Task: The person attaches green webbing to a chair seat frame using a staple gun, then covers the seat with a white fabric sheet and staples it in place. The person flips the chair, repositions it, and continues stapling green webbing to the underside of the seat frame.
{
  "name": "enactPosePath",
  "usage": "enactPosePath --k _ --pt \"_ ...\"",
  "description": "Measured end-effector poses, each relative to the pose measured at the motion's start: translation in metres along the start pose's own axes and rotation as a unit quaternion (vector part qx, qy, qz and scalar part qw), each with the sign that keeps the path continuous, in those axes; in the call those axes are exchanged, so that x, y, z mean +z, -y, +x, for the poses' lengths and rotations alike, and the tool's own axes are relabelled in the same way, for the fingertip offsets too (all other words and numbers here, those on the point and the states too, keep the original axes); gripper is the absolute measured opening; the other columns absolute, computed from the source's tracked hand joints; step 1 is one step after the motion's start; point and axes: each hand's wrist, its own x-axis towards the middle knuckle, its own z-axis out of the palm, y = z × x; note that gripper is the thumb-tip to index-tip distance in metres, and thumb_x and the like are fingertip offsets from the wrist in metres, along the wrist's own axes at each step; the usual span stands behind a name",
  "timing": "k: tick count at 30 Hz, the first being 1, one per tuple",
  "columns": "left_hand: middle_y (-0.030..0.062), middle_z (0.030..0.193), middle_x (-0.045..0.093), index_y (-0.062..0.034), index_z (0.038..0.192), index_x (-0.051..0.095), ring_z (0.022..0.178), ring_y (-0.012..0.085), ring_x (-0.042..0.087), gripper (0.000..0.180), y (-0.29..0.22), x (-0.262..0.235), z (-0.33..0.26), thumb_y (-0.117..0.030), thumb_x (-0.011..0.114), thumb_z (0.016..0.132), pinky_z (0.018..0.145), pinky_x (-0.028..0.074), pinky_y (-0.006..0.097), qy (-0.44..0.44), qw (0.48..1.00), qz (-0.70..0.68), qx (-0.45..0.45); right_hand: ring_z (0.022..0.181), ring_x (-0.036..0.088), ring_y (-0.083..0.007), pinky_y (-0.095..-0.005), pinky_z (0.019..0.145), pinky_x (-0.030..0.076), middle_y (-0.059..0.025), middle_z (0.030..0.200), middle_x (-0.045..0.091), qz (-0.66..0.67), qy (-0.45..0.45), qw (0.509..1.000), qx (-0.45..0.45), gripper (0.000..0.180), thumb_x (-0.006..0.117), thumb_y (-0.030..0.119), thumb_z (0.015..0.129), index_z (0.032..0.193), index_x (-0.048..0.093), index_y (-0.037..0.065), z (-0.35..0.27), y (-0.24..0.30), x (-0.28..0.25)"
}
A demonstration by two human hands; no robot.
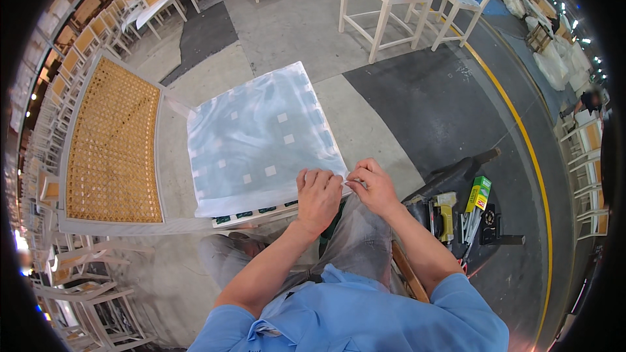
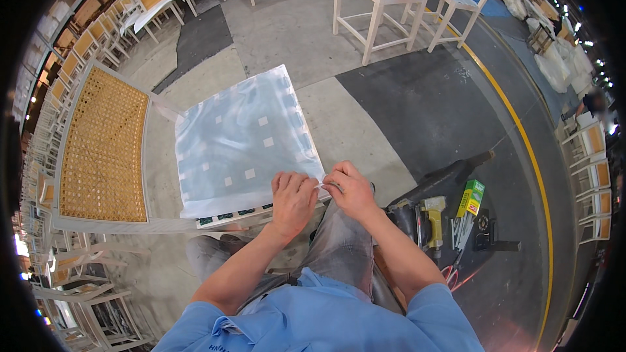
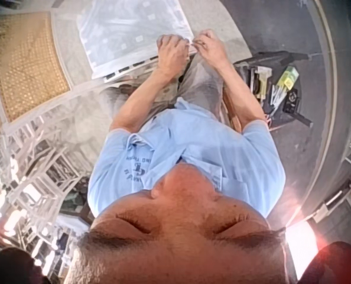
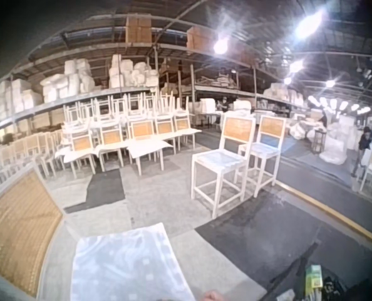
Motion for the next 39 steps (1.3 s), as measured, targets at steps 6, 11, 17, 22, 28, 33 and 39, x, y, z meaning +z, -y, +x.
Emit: enactPosePath --k 6,11,17,22,28,33,39 --pt "0.0020 0.103 0.063 -0.0131 0.097 0.067 0.112 0.0258 0.057 0.020 0.017 -0.006 -0.004 -0.011 0.078 0.080 0.112 0.036 0.054 0.028 0.999 0.028 -0.032 0.093 0.066 -0.0266 -0.0364 0.078 0.053 -0.0080 0.107 0.063 0.049 -0.003 0.999 0.004 0.014 0.082 0.010 0.086 0.096 0.073 0.008 0.002 -0.004 0.006" --pt "0.0010 0.104 0.063 -0.0142 0.099 0.068 0.113 0.0252 0.057 0.020 0.025 -0.009 -0.013 -0.011 0.077 0.080 0.114 0.034 0.055 0.033 0.999 0.038 0.010 0.093 0.066 -0.0260 -0.0362 0.078 0.053 -0.0079 0.107 0.063 0.045 0.008 0.999 0.001 0.014 0.082 0.010 0.086 0.096 0.073 0.007 0.002 -0.002 0.005" --pt "-0.0002 0.102 0.064 -0.0152 0.101 0.070 0.113 0.0242 0.058 0.021 0.011 -0.005 -0.011 -0.011 0.078 0.082 0.115 0.033 0.055 0.011 1.000 0.022 0.004 0.092 0.067 -0.0258 -0.0364 0.078 0.054 -0.0076 0.108 0.064 0.026 0.009 1.000 -0.006 0.013 0.081 0.010 0.086 0.097 0.074 0.007 0.001 -0.004 0.002" --pt "-0.0010 0.099 0.064 -0.0162 0.098 0.070 0.111 0.0238 0.059 0.017 0.005 0.007 -0.002 -0.013 0.078 0.084 0.115 0.033 0.055 0.013 1.000 0.008 0.018 0.090 0.066 -0.0242 -0.0358 0.078 0.054 -0.0075 0.109 0.063 0.034 0.013 0.999 -0.027 0.019 0.081 0.010 0.086 0.104 0.075 0.009 -0.001 -0.011 0.001" --pt "-0.0011 0.098 0.063 -0.0161 0.095 0.070 0.109 0.0235 0.059 0.013 0.011 0.010 -0.008 -0.013 0.076 0.084 0.115 0.033 0.053 0.020 0.999 0.026 0.029 0.089 0.065 -0.0223 -0.0353 0.079 0.055 -0.0085 0.113 0.062 0.056 0.027 0.996 0.058 0.032 0.081 0.010 0.087 0.118 0.072 0.012 -0.006 0.000 -0.005" --pt "-0.0011 0.098 0.063 -0.0158 0.095 0.071 0.109 0.0234 0.059 0.014 0.010 0.010 -0.007 -0.012 0.077 0.083 0.115 0.034 0.053 0.010 0.999 0.026 0.029 0.091 0.067 -0.0234 -0.0355 0.079 0.055 -0.0074 0.113 0.063 0.040 0.034 0.998 0.036 0.025 0.079 0.009 0.088 0.112 0.073 0.011 -0.006 0.000 -0.004" --pt "-0.0011 0.098 0.063 -0.0156 0.097 0.071 0.110 0.0233 0.059 0.015 0.009 0.008 -0.008 -0.012 0.077 0.084 0.115 0.033 0.054 0.021 0.999 0.019 0.030 0.094 0.068 -0.0257 -0.0369 0.081 0.055 -0.0082 0.111 0.064 0.034 0.028 0.999 0.015 0.016 0.076 0.006 0.089 0.105 0.072 0.009 -0.007 -0.006 0.003"
